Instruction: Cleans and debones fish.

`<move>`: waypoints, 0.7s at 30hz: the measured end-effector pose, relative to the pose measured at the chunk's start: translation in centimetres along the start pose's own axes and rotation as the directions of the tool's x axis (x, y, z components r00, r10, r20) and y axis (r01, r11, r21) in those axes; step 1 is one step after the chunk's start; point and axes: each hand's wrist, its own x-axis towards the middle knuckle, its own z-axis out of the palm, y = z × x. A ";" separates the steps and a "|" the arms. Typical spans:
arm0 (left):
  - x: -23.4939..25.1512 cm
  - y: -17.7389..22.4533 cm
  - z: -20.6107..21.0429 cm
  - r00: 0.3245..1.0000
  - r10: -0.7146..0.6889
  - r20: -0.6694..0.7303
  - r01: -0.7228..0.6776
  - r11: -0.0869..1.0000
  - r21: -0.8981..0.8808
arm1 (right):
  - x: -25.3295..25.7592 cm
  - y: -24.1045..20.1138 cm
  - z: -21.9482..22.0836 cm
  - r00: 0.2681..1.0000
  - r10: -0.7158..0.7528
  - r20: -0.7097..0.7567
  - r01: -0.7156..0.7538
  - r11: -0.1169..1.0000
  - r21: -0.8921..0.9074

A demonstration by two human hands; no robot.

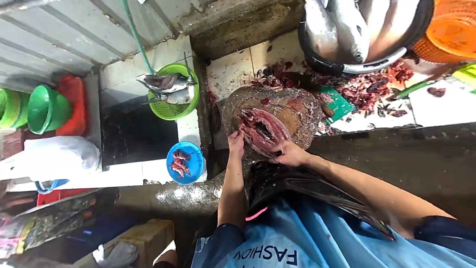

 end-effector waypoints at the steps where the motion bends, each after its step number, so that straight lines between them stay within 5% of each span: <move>1: 0.0 0.0 0.0 1.000 0.002 -0.007 -0.002 1.000 0.021 | -1.0 0.0 -0.4 0.999 -0.001 -0.050 -0.002 0.999 -0.052; 8: 1.3 3.4 0.1 0.976 -0.181 -0.118 0.189 0.980 0.061 | -6.1 4.3 -6.1 0.825 0.170 -0.538 -0.227 0.973 -0.040; 12: 0.1 2.2 0.3 0.992 -0.100 -0.079 0.105 0.992 0.072 | -9.6 8.6 -6.9 0.791 0.181 -0.584 -0.329 0.931 -0.158; 15: -3.4 0.2 1.7 0.996 -0.085 -0.018 0.086 0.995 0.048 | -14.2 12.0 -6.1 0.873 0.274 -0.404 -0.414 0.855 -0.314; 21: -9.5 -3.7 5.8 0.992 -0.127 0.011 0.127 0.975 -0.182 | -20.7 15.7 -2.8 0.846 0.042 -0.532 -0.249 0.912 -0.325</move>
